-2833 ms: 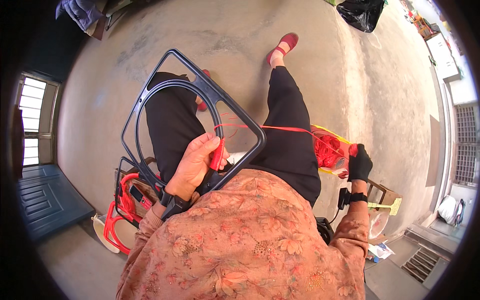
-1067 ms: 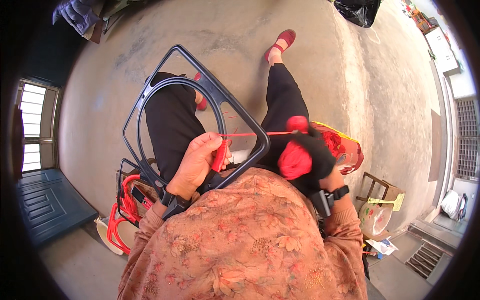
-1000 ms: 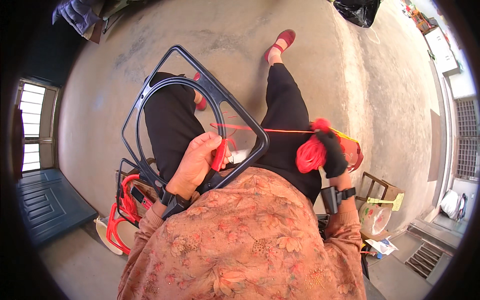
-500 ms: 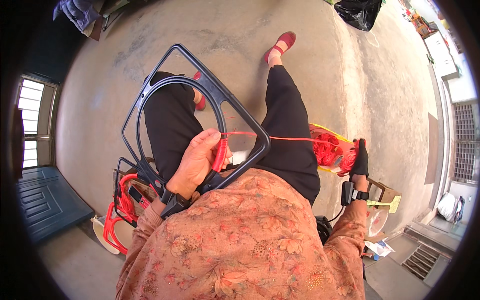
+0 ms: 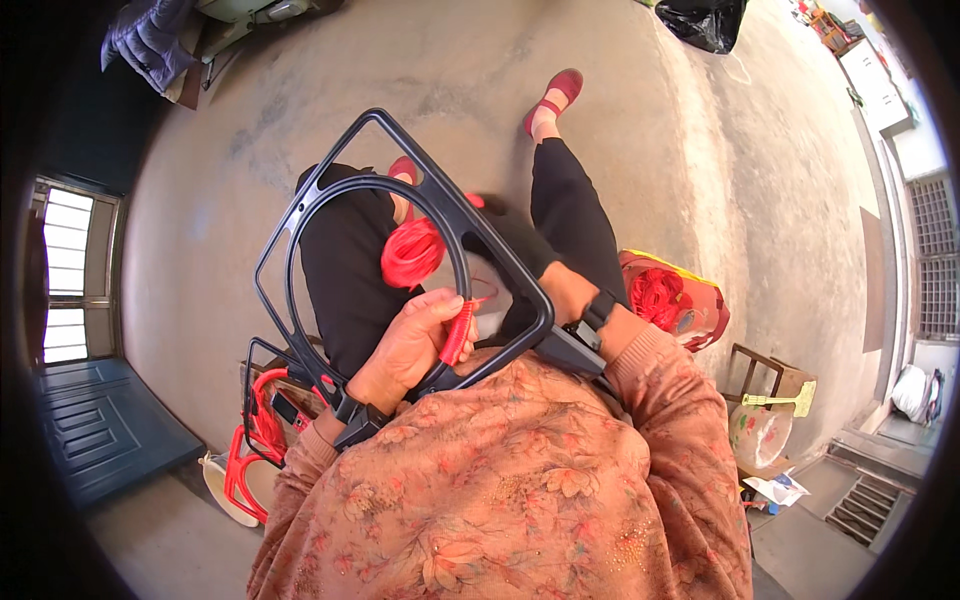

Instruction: Wrapping red plastic cord around a black plastic furniture frame.

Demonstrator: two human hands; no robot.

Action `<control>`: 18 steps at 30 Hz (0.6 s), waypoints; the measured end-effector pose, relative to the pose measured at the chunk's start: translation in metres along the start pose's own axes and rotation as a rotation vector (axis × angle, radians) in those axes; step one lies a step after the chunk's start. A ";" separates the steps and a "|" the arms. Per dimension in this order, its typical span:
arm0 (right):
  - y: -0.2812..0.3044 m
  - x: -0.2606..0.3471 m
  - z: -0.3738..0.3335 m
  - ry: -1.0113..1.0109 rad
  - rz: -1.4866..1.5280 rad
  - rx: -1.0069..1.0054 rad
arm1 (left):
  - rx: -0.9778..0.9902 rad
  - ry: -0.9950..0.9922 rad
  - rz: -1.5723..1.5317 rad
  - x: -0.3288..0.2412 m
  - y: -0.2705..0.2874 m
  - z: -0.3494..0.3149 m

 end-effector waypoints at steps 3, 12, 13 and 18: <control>-0.037 0.015 -0.015 -0.071 0.247 0.225 | -0.034 0.047 -0.109 0.006 0.000 -0.004; -0.046 0.036 -0.034 -0.312 0.130 0.402 | -0.112 -0.199 0.005 -0.006 0.004 -0.004; -0.046 0.048 -0.032 -0.209 -0.215 0.441 | -0.073 -0.211 0.034 -0.009 0.003 -0.004; -0.022 0.053 -0.054 -0.114 -0.596 0.296 | -0.120 -0.249 0.113 -0.011 0.004 -0.006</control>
Point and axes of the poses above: each hand's wrist, its own z-axis towards the middle knuckle, its own y-axis out of the back of the hand, x = y × z, the point moved 7 cm from there along z, towards the middle knuckle, and after that the axes turned 9 degrees about y, right-handed, at the moved point
